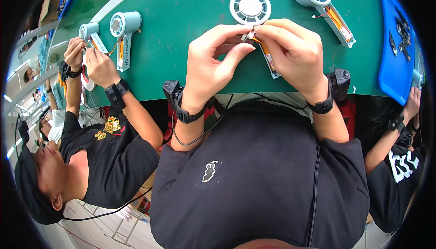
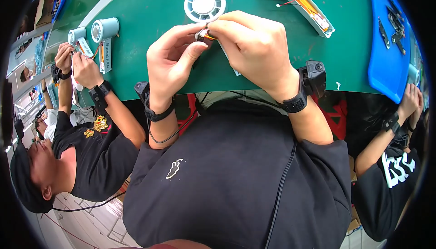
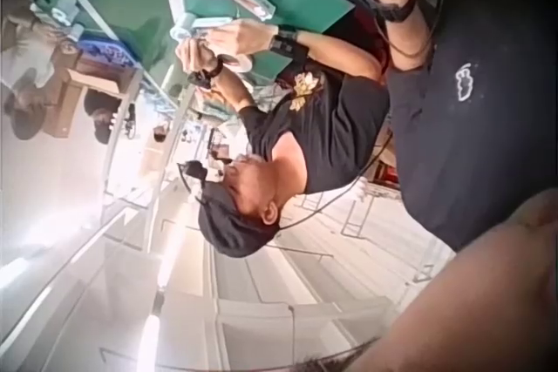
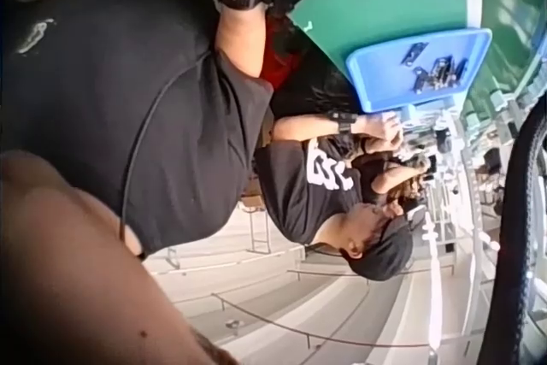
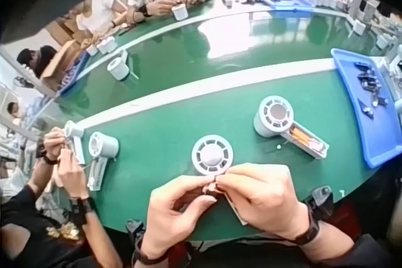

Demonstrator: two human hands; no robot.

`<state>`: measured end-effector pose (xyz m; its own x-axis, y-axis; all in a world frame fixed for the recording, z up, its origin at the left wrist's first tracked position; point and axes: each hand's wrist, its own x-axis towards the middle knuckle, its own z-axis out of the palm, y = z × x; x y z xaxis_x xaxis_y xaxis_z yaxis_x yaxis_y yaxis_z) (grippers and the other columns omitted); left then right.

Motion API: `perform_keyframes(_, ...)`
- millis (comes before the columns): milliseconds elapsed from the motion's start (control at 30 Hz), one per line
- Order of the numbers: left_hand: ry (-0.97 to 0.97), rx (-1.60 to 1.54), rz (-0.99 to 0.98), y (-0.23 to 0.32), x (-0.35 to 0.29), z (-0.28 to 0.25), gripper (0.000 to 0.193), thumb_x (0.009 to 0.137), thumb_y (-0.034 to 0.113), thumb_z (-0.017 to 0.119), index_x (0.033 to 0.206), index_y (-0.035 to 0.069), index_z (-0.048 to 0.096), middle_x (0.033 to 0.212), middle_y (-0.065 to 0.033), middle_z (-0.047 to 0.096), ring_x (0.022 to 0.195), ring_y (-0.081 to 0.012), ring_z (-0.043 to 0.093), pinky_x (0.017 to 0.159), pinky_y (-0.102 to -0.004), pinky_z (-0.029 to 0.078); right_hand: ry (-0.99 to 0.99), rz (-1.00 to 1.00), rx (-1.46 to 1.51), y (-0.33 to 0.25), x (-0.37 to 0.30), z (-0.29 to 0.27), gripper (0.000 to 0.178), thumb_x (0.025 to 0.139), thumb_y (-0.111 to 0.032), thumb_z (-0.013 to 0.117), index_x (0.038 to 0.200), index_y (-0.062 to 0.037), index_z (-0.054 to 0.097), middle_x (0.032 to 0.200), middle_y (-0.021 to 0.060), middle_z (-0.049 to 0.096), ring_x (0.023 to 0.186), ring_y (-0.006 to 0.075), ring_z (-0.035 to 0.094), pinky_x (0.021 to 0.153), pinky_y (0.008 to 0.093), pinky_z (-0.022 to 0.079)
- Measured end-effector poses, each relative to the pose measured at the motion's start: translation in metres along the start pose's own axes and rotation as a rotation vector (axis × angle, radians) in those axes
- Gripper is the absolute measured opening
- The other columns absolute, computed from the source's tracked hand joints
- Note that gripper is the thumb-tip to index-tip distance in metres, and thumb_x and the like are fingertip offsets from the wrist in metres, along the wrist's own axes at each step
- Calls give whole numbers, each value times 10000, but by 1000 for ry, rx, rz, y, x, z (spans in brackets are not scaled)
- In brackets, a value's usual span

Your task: The person connects a circuit board to a battery and fan assembly by hand, fits the board into the housing, and sets the unit aside. They then pick up another fan housing and repeat the process of connecting and fitting a circuit board.

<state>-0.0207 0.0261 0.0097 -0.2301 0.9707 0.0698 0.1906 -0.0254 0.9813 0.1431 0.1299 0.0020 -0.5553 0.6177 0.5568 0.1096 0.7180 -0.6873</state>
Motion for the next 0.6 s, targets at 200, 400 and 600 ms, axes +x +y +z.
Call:
perform_keyframes(200, 1, -241, -149, 2, 0, 0, 319, 907, 1, 745, 1211, -53, 666, 1105, -114, 719, 969, -172, 725, 795, -273, 611, -8, -73, -18, 4, 2, 0, 175, 768, 56, 777, 925, -3, 724, 879, 119, 736, 714, 248, 723, 599, 296, 567)
perform_keyframes(400, -12, -156, -63, 2, 1, -2, 326, 891, -4, 757, 1204, -39, 674, 1117, -117, 697, 955, -163, 717, 793, -276, 620, -14, -156, -158, -2, 6, 0, 160, 763, 28, 788, 892, -20, 706, 850, 98, 730, 695, 240, 715, 592, 302, 557)
perform_keyframes(600, -128, -96, -88, 5, 8, -7, 337, 864, 12, 789, 1181, -31, 685, 1111, -107, 689, 950, -162, 713, 774, -286, 626, -172, -81, -149, 6, 8, -11, 187, 760, 3, 802, 888, -32, 671, 815, 79, 711, 658, 223, 687, 559, 313, 524)
